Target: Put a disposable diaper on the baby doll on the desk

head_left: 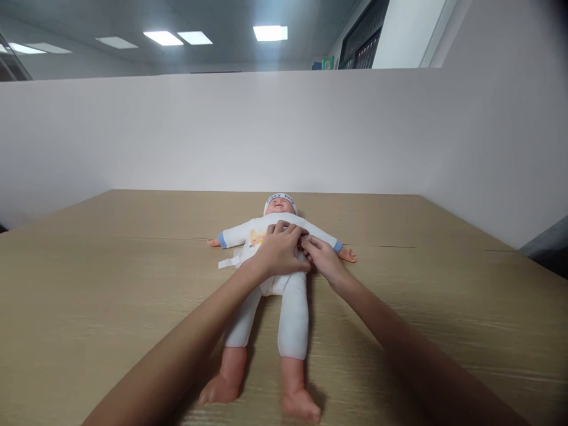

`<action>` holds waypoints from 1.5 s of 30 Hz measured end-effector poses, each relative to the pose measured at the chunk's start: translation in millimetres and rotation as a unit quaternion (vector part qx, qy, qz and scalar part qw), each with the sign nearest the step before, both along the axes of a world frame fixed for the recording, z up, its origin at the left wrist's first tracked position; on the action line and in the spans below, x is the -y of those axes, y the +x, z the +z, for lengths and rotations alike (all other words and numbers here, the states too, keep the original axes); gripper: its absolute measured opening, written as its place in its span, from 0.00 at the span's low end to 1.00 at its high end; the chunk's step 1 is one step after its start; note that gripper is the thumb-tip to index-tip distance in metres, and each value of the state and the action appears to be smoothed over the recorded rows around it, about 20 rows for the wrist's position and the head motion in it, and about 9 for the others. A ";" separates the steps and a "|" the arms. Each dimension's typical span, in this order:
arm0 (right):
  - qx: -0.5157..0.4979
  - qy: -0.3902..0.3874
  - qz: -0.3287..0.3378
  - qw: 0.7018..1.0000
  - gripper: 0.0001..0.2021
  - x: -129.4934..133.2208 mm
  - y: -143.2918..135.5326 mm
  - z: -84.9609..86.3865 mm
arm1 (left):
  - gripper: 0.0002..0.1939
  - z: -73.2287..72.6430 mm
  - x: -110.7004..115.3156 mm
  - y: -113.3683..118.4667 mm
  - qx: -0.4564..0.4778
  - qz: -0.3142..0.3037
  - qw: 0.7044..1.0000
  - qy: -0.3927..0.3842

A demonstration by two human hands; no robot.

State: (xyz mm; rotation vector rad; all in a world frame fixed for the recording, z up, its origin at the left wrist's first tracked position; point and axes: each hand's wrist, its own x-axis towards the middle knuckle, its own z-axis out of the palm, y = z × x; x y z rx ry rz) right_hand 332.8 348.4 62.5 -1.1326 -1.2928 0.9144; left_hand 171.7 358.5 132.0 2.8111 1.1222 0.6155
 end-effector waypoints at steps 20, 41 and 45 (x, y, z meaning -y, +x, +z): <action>0.345 0.343 0.029 0.873 0.19 26.7 43.7 -4.5 | 0.36 1.0 3.1 -3.7 0.011 -0.005 1.000 -0.020; 0.296 0.273 -0.046 0.914 0.19 34.3 43.5 -0.4 | 0.18 -15.6 6.0 -116.2 0.279 0.064 0.956 -0.065; 0.309 0.262 -0.032 0.914 0.14 42.3 17.7 30.1 | 0.16 -53.8 7.1 -162.4 0.192 0.174 0.963 -0.070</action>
